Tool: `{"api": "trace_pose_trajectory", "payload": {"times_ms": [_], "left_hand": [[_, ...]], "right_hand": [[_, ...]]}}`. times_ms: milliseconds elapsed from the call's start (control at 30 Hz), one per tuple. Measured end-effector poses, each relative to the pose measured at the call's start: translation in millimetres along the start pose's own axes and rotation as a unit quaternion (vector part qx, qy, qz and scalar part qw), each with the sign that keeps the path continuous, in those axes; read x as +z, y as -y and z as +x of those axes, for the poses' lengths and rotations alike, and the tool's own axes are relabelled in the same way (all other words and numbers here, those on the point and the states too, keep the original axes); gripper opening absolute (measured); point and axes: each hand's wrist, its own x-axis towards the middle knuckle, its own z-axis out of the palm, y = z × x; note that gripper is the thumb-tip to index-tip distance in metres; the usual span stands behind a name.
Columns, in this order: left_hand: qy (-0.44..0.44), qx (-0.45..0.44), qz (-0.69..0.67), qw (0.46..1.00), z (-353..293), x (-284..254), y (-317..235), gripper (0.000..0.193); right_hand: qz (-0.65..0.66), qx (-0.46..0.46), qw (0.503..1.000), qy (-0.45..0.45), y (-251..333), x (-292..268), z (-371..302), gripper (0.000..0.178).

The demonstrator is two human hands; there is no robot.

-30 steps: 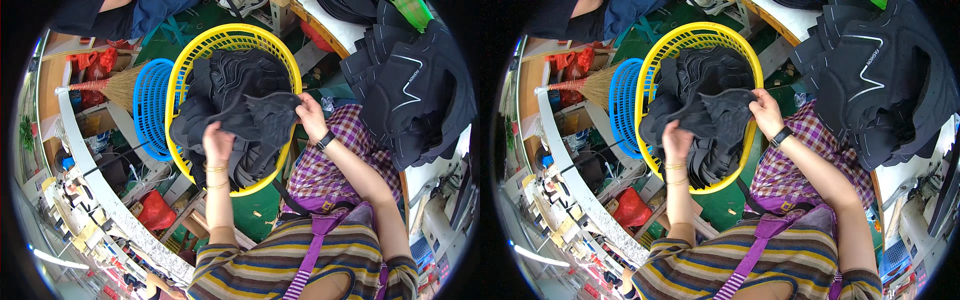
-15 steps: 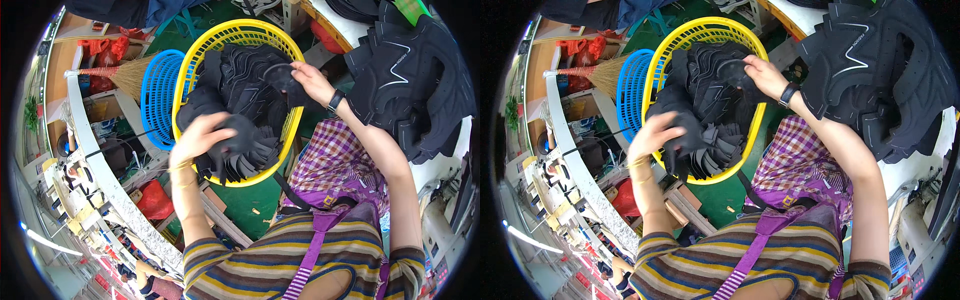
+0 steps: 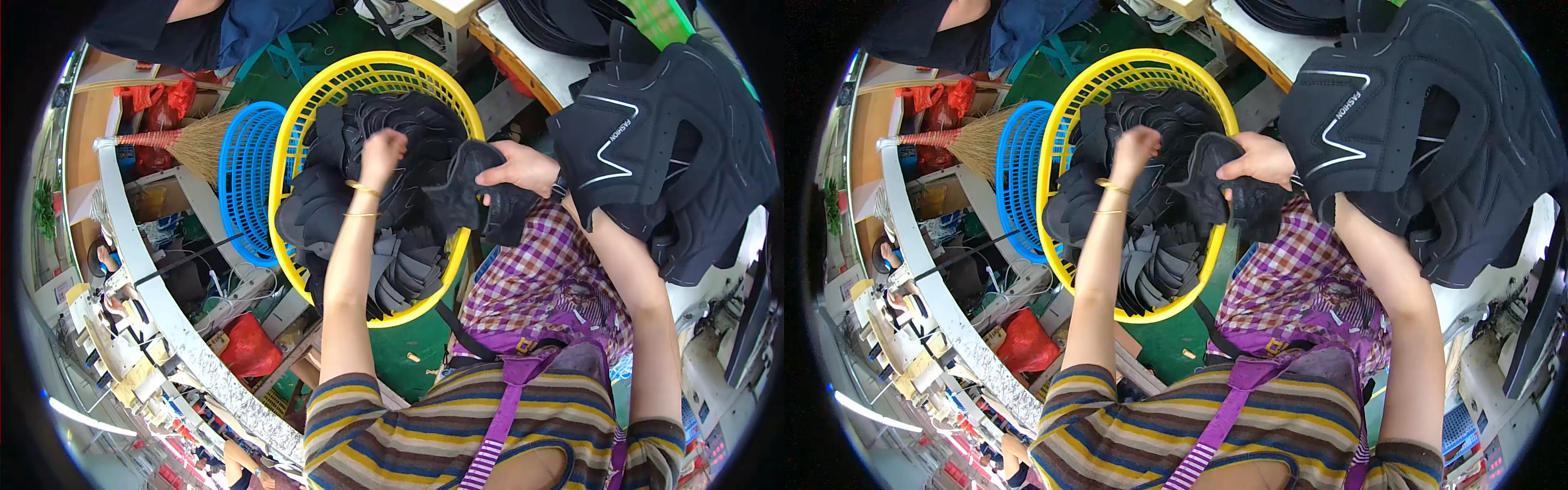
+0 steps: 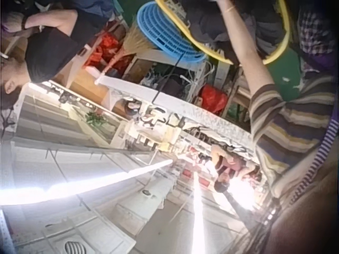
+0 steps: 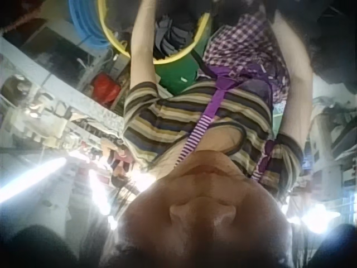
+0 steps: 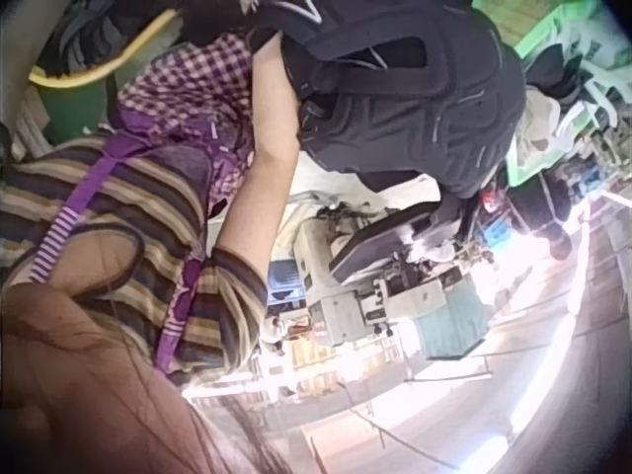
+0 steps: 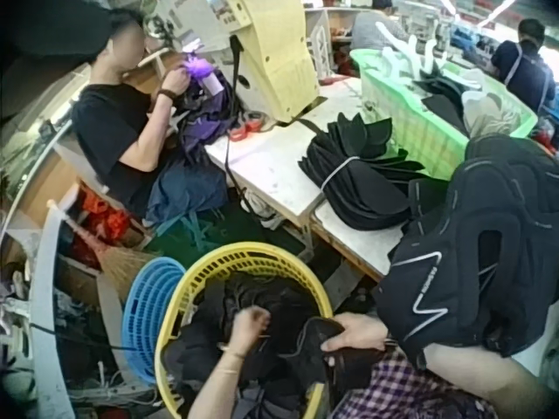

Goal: The person folds the edges of shoe parts using a machine, hammers the folded pieces with a hammer, and sorts and places the finished parts into a basket.

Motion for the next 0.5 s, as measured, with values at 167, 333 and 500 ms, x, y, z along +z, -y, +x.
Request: {"api": "trace_pose_trajectory", "payload": {"times_ms": [167,333,500], "left_hand": [[-0.206,0.113,0.162,0.958,-33.4,68.9,28.7,0.041],[-0.13,0.109,-0.309,0.936,-46.5,17.7,-98.0,0.015],[0.169,0.303,-0.342,0.873,-18.4,-63.9,-254.8,0.047]], "right_hand": [[-0.091,-0.128,0.976,0.153,12.7,3.2,-17.7,0.034],[0.031,-0.143,0.985,0.086,32.9,-10.6,-40.4,0.034],[-0.204,-0.142,0.957,0.151,29.9,-23.6,-44.2,0.038]]}}
